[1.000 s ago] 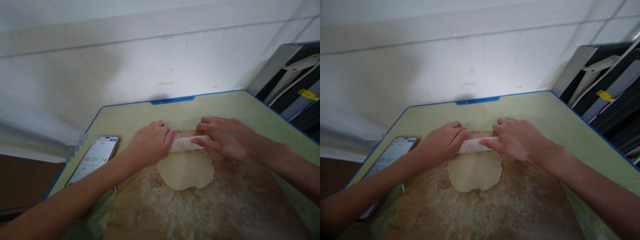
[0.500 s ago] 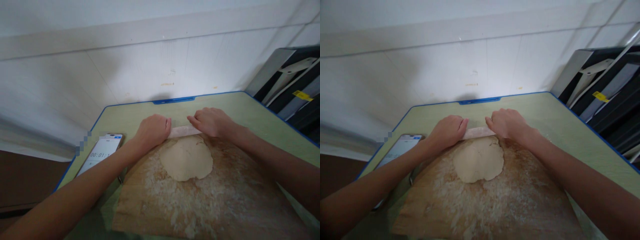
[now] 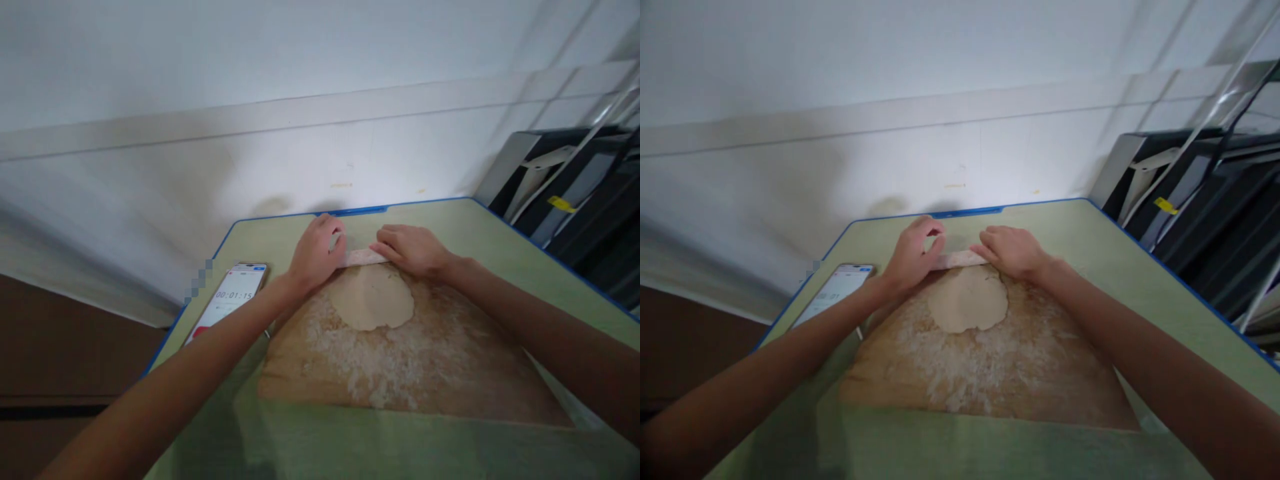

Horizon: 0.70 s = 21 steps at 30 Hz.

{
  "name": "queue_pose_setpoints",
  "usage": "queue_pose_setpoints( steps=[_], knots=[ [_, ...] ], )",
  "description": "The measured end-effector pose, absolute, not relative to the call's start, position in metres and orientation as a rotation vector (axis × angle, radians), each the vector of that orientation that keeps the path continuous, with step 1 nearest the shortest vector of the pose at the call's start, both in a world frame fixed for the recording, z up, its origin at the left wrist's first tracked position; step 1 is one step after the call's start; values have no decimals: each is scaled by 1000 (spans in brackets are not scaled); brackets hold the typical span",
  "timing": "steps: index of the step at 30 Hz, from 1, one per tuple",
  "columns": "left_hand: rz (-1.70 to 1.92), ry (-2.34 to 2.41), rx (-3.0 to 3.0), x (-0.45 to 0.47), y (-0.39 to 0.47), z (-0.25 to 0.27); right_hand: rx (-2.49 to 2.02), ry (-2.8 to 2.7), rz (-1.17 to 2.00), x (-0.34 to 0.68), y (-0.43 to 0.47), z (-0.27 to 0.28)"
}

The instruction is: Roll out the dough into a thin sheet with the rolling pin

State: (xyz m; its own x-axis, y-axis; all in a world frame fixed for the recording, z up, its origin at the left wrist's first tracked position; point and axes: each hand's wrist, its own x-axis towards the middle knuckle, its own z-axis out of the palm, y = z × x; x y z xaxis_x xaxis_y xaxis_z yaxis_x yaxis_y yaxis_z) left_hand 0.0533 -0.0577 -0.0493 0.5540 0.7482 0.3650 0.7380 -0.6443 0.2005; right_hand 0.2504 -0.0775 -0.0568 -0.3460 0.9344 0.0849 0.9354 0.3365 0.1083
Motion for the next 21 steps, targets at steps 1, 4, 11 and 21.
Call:
queue_pose_setpoints(
  steps=[1, 4, 11, 21],
  knots=[
    [709, 1276, 2760, 51, -70, -47, -1718, -2612, -229, 252, -80, -57],
    [617, 1136, 2739, 47, -108, -45, -1601, -2697, -262, 255, -85, -57],
    [341, 1268, 2491, 50, -119, -48, -1907, -2426, -334, 249, -101, -46],
    [230, 1342, 2074, 66, -76, -39, -2097, -2118, -338, 279, -146, -57]
  ],
)
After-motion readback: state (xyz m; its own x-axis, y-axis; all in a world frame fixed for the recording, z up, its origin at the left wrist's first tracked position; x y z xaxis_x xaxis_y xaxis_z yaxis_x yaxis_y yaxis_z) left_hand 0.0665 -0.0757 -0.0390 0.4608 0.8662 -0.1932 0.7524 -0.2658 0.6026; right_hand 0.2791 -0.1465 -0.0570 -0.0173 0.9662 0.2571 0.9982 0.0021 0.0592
